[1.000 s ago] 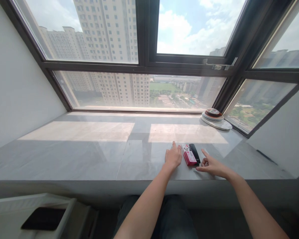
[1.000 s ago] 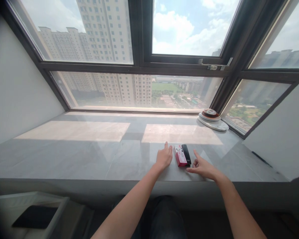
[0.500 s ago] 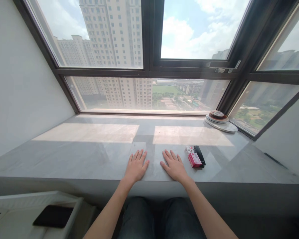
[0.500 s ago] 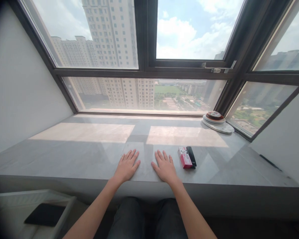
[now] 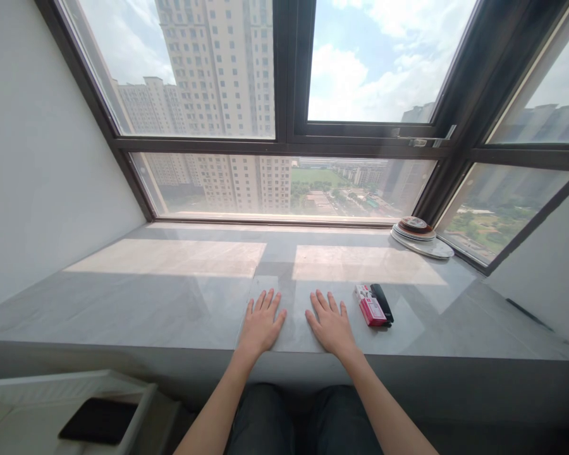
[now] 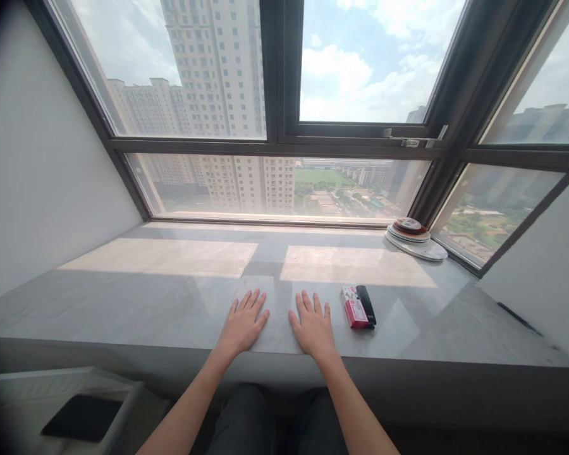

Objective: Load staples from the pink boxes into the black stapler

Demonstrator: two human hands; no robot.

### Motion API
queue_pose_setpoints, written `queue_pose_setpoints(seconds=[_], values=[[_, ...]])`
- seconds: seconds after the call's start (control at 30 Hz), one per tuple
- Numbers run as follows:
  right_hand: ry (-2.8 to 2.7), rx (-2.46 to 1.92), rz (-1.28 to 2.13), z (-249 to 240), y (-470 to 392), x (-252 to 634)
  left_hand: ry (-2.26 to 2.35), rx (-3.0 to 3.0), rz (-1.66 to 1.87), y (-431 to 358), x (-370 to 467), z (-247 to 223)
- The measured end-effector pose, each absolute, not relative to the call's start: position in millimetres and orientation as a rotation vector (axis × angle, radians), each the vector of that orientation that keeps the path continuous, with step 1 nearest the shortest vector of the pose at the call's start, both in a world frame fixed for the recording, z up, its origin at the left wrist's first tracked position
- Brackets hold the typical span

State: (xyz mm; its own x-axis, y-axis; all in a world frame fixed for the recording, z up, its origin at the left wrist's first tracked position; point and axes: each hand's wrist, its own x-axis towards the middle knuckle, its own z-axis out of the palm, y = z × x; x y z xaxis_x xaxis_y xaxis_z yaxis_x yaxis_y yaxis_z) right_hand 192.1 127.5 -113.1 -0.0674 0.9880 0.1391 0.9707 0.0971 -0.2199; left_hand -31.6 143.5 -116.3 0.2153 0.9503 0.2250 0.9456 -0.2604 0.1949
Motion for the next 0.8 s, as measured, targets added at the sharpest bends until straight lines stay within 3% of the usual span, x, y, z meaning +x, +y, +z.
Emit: queue_pose_setpoints(seconds=[0.8], values=[[-2.119, -1.950, 0.119, -112.1, 126.7, 193.7, 1.898, 2.447, 0.477, 143.8, -32.0, -117.4]])
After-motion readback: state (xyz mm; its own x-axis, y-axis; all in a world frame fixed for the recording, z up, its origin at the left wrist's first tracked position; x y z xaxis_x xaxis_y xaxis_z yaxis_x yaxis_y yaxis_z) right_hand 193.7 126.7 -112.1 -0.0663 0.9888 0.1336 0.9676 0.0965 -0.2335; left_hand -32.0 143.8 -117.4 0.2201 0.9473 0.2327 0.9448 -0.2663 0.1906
